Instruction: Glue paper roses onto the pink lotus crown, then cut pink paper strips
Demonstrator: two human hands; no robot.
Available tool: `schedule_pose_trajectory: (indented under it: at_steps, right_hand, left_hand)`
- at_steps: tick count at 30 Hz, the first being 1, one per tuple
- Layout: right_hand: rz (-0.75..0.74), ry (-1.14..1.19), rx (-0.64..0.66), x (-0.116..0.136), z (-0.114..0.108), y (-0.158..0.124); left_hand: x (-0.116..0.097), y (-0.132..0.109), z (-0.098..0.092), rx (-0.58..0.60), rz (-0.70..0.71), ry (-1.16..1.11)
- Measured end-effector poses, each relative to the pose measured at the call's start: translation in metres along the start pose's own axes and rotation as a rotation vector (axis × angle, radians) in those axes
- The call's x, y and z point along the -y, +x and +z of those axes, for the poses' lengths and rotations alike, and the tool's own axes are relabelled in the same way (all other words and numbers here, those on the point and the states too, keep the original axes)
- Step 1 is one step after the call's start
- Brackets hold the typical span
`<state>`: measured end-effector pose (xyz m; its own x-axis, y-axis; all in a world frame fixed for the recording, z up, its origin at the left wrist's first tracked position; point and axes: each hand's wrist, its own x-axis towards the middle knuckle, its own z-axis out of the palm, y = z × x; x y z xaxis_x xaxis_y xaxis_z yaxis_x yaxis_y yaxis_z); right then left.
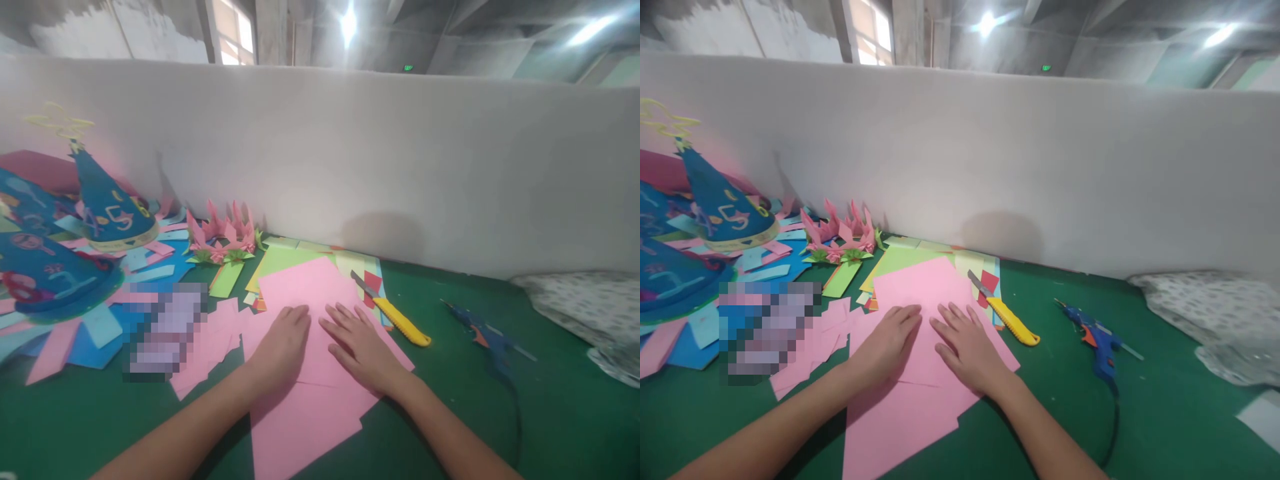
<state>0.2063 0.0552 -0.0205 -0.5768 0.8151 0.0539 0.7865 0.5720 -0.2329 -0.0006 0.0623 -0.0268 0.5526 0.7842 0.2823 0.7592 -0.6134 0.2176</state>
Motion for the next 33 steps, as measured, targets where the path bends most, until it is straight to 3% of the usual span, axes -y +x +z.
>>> schedule_pose_trajectory:
  at_steps: [5,12,17,24,33]
  right_hand:
    - [0.101,-0.005,-0.057,-0.005,0.008,0.0]
    - [0.248,-0.146,-0.191,-0.027,0.021,0.007]
    - [0.198,-0.222,-0.256,-0.034,0.023,0.009]
    - [0.163,-0.357,-0.249,-0.02,0.012,0.007]
    - [0.074,-0.38,-0.224,-0.009,0.013,-0.021]
  left_hand:
    - [-0.002,-0.003,0.006,0.022,0.191,-0.064]
    - [-0.006,-0.001,-0.002,0.097,0.159,-0.006]
    - [-0.009,-0.001,-0.003,0.124,0.143,0.01]
    - [-0.013,0.0,-0.007,0.134,0.114,0.026]
    - [-0.015,-0.001,-0.007,0.116,0.103,0.016]
